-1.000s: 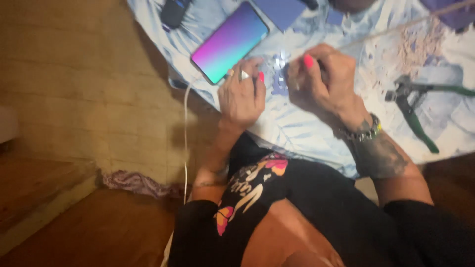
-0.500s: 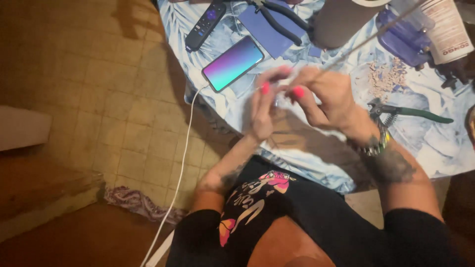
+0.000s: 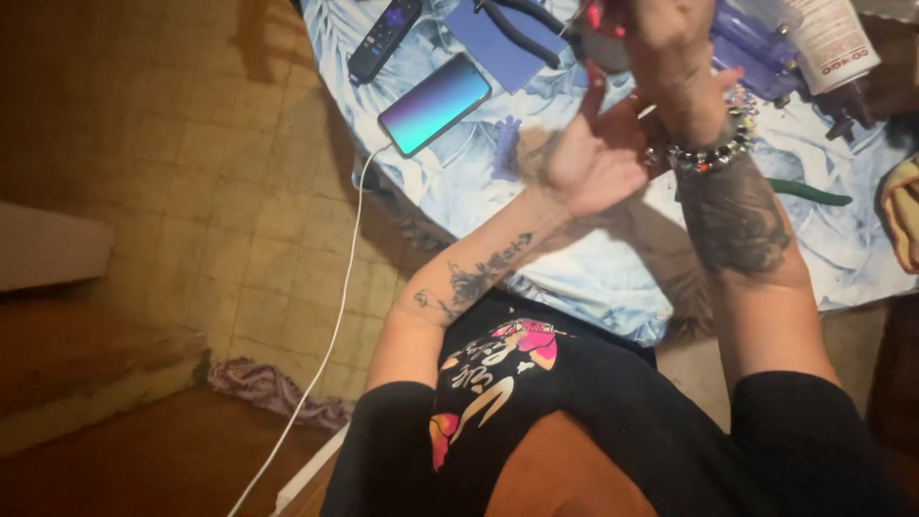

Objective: Trimming and manipulating small plastic craft items using pliers and a wooden stick on a table

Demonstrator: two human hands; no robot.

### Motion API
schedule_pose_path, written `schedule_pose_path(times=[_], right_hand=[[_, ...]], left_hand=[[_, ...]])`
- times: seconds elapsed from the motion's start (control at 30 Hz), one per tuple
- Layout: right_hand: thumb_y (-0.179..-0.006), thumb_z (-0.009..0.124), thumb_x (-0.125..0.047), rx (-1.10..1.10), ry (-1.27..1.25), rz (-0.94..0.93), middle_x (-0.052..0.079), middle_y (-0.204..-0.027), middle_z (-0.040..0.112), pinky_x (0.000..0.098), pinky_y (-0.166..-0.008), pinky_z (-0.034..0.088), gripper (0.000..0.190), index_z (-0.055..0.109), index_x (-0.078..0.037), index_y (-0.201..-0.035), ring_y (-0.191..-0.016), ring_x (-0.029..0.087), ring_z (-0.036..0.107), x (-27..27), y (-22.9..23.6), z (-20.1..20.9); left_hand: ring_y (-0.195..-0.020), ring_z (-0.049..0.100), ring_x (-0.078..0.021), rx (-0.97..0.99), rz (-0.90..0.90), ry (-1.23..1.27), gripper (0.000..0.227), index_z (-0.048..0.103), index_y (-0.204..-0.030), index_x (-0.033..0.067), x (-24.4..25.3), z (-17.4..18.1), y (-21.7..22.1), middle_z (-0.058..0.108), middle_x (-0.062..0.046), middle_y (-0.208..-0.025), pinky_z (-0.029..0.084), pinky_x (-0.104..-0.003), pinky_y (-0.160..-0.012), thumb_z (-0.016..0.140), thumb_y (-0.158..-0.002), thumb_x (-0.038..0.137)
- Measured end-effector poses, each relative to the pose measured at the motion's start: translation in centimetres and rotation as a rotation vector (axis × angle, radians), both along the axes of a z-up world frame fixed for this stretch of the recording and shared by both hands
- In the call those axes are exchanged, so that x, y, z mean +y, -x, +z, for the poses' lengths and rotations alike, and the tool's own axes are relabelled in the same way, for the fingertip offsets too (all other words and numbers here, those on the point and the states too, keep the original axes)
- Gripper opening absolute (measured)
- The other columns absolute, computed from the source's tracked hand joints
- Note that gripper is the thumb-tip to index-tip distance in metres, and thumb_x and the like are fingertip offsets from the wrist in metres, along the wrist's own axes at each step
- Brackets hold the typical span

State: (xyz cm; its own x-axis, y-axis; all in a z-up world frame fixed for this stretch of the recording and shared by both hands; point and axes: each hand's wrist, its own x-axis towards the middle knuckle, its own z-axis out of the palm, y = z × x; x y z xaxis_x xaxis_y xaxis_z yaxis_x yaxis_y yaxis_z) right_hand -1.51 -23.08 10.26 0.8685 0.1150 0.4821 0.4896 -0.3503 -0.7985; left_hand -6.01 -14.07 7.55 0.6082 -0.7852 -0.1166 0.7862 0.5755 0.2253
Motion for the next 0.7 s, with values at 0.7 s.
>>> schedule_pose_path(times=[0.7], right_hand=[[-0.081, 0.05, -0.01, -0.157, 0.577, 0.256, 0.01, -0.043, 0.048, 0.0305, -0.042, 0.041, 0.028, 0.044, -0.005, -0.054, -0.041, 0.025, 0.052, -0.1, 11.1, -4.9]], left_hand=[[-0.12, 0.036, -0.0346, -1.013, 0.527, -0.406, 0.061, 0.041, -0.122, -0.001, 5.5, -3.6, 4.5, 0.039, -0.02, -0.126, 0.022, -0.05, -0.106, 0.033, -0.089, 0.05]])
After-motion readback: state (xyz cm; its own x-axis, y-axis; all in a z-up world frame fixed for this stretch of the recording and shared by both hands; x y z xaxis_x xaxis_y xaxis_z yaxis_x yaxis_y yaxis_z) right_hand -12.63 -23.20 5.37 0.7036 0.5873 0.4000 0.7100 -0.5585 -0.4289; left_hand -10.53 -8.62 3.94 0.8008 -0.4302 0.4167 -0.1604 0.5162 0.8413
